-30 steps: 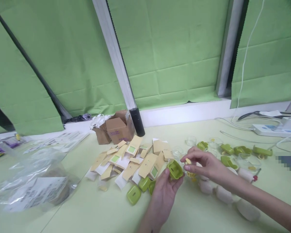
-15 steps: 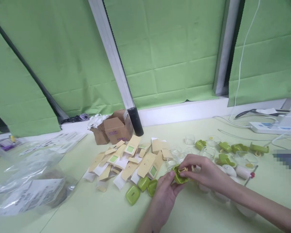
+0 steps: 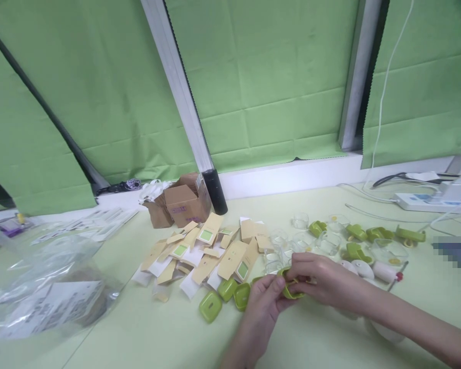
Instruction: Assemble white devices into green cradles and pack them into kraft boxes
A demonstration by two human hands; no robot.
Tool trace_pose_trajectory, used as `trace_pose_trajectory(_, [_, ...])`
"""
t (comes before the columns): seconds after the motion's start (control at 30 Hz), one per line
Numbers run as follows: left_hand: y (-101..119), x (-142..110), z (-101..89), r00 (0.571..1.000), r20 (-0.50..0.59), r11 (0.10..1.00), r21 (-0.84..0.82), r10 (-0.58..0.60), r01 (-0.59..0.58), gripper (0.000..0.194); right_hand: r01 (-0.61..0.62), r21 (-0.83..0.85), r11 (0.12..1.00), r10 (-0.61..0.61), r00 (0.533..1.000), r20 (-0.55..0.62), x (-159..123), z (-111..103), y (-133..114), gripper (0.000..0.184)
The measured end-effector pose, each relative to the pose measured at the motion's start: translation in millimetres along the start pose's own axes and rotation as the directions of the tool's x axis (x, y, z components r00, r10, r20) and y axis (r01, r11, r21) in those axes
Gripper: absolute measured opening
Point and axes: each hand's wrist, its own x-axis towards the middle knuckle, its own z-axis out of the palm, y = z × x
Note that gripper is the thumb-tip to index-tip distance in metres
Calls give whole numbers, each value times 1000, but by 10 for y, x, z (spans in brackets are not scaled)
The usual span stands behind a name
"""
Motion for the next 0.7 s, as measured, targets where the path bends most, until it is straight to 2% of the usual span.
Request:
trace_pose_trajectory(0.13, [9, -9, 18, 1000, 2, 1000, 11, 25, -25, 25, 26, 23, 999, -28, 996, 85, -11, -127, -43, 19])
trace_pose_trajectory(0.27, [55, -18, 35, 1000, -17, 998, -60, 10, -11, 26, 60, -51, 997, -58, 997, 45, -19, -143, -50, 27])
trace_pose_trajectory(0.4, [86, -19, 25, 998, 51, 999, -25, -46, 47, 23, 77, -80, 994, -77, 997, 10, -6, -85, -36, 26])
trace_pose_trajectory(0.57, [68, -13, 37, 997, 5, 988, 139, -71, 70, 22, -18, 121, 992, 7, 996, 93, -38, -263, -110, 22])
trace_pose_trajectory(0.67, [50, 4, 50, 1000, -13, 973, 228, 27, -23, 27, -68, 249, 966, 37, 991, 126, -88, -413, -146, 22])
trace_pose_trajectory(0.7, [44, 13, 47, 998, -16, 970, 236, 57, -51, 26, -63, 246, 967, 38, 994, 105, -98, -435, -151, 32])
